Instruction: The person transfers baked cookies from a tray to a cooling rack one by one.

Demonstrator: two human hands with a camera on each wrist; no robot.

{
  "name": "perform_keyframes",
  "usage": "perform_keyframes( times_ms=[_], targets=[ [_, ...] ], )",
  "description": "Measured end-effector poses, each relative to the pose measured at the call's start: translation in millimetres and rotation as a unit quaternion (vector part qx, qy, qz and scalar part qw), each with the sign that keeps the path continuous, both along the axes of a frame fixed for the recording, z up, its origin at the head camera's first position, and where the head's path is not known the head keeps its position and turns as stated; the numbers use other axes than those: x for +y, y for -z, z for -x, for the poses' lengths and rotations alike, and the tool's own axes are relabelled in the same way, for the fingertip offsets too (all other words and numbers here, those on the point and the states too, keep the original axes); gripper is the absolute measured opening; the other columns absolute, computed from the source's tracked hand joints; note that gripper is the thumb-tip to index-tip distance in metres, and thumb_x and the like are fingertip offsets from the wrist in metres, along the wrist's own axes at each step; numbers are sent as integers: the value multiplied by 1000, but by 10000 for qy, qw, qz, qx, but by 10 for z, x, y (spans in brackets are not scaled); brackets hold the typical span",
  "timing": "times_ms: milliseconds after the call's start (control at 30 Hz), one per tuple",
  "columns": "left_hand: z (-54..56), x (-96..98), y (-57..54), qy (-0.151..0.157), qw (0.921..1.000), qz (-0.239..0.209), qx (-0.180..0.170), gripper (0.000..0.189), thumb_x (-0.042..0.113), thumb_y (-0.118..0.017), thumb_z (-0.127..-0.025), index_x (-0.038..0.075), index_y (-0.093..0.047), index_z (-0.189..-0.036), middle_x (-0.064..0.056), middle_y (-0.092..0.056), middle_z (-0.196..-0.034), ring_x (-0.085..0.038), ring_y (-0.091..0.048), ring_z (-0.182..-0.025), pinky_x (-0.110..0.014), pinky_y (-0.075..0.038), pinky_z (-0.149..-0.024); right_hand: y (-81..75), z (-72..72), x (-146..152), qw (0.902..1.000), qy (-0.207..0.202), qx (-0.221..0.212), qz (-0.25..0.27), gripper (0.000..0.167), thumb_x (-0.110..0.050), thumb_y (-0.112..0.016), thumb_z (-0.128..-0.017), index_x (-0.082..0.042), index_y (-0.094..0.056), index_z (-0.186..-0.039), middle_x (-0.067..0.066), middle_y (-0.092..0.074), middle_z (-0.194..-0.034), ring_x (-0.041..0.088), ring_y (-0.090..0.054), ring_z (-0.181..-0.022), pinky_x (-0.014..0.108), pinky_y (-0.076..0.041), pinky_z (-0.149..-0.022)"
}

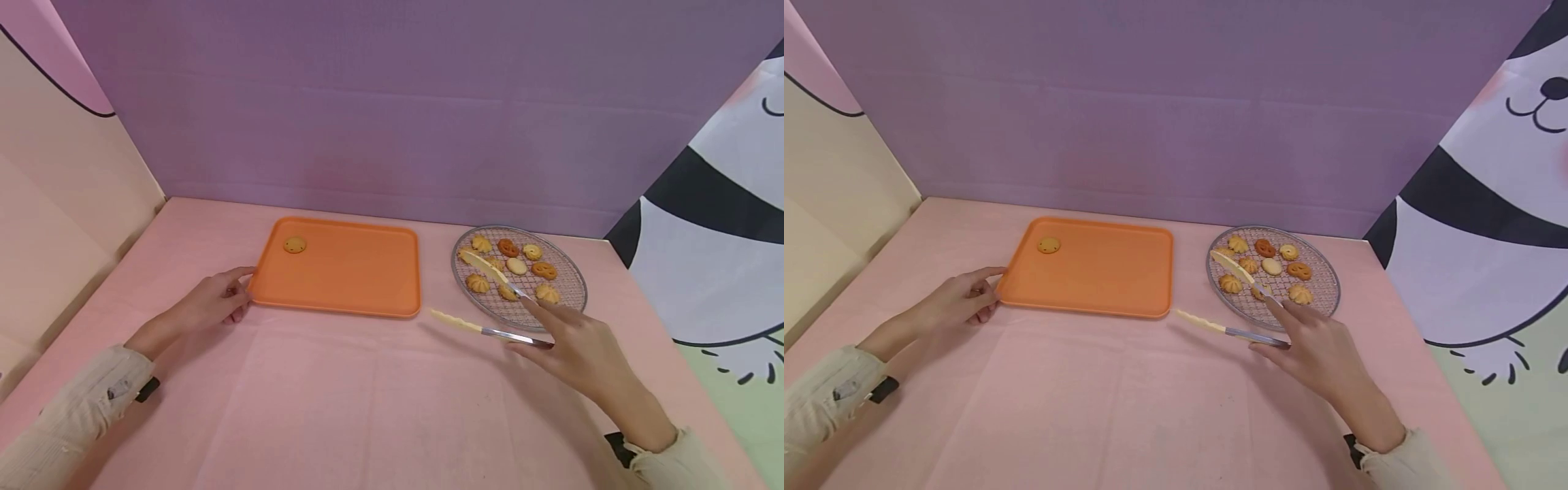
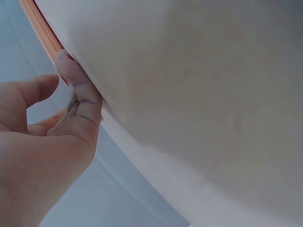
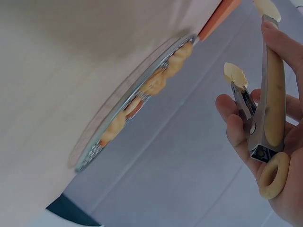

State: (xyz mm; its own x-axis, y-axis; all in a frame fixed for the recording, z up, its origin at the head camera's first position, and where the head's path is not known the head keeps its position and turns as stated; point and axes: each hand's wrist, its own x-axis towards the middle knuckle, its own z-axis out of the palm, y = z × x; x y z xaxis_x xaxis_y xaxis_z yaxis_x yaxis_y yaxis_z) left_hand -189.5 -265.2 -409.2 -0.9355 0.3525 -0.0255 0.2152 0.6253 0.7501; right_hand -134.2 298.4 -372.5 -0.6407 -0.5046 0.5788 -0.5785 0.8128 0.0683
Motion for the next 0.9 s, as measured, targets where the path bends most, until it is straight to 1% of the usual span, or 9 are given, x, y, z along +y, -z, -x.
perform_keyframes(
  times_ms=[67,267,333,400,500,567,633,700,900],
  targets=[
    [0,0,-3,2,10000,-22,-8,55,2,-54,-100,-9,-32,-149,-7,-62,-77,-15,-59,-65,-27,-55,-57,-8,38,-65,9999,-123,-31,-29,77,-71,-62,-84,-5,-69,-123,22,-72,-104,39,-69,-80,50,-55,-54],
    [15,-12,-16,48,10000,-30,38,54,3,-56,-99,-6,-33,-148,-7,-61,-77,-15,-58,-63,-27,-55,-55,-7,182,-279,9990,-434,-45,-90,86,-78,-41,-89,-4,-69,-122,22,-71,-106,40,-70,-84,52,-56,-59],
    [20,-16,-18,57,10000,-24,24,55,4,-57,-99,-6,-33,-148,-7,-61,-77,-15,-58,-63,-27,-55,-55,-2,235,-353,9986,-509,-82,-152,84,-78,-45,-88,-6,-69,-123,21,-72,-105,39,-70,-83,50,-56,-58],
    [23,-18,-17,53,10000,-22,-9,55,4,-57,-99,-6,-33,-148,-7,-61,-77,-15,-58,-63,-27,-54,-55,3,284,-431,9982,-546,-146,-222,79,-74,-58,-85,-7,-69,-125,20,-72,-106,38,-70,-84,49,-55,-57],
    [24,-18,-15,35,10000,-24,-50,56,4,-57,-99,-6,-32,-148,-8,-61,-77,-16,-58,-63,-27,-54,-55,4,348,-556,9971,-622,-369,-237,73,-60,-77,-76,-8,-68,-127,17,-72,-108,34,-71,-83,46,-56,-57],
    [33,-19,-14,18,10000,-6,-34,56,4,-57,-99,-6,-33,-148,-8,-61,-77,-16,-58,-62,-27,-55,-55,6,391,-645,9965,-650,-491,-199,73,-51,-84,-71,-8,-67,-128,17,-71,-111,33,-71,-85,46,-57,-59],
    [40,-17,-10,22,10000,9,-8,55,3,-57,-99,-6,-33,-148,-8,-61,-77,-16,-59,-62,-27,-55,-55,8,429,-734,9954,-695,-650,-84,72,-48,-86,-71,-8,-67,-128,16,-71,-112,30,-72,-83,44,-57,-61],
    [43,-14,-6,29,10000,19,12,55,3,-57,-99,-7,-33,-148,-8,-61,-77,-16,-59,-62,-27,-55,-55,7,452,-830,9940,-678,-852,56,72,-48,-86,-72,-9,-66,-129,15,-72,-109,25,-71,-76,40,-56,-57],
    [36,-14,14,34,10000,-4,18,56,4,-58,-99,-7,-32,-148,-8,-61,-78,-16,-59,-62,-27,-54,-54,-40,515,-1117,9863,-618,-1507,262,76,-53,-82,-76,-12,-61,-136,4,-71,-89,11,-61,-62,27,-47,-50]
  ],
)
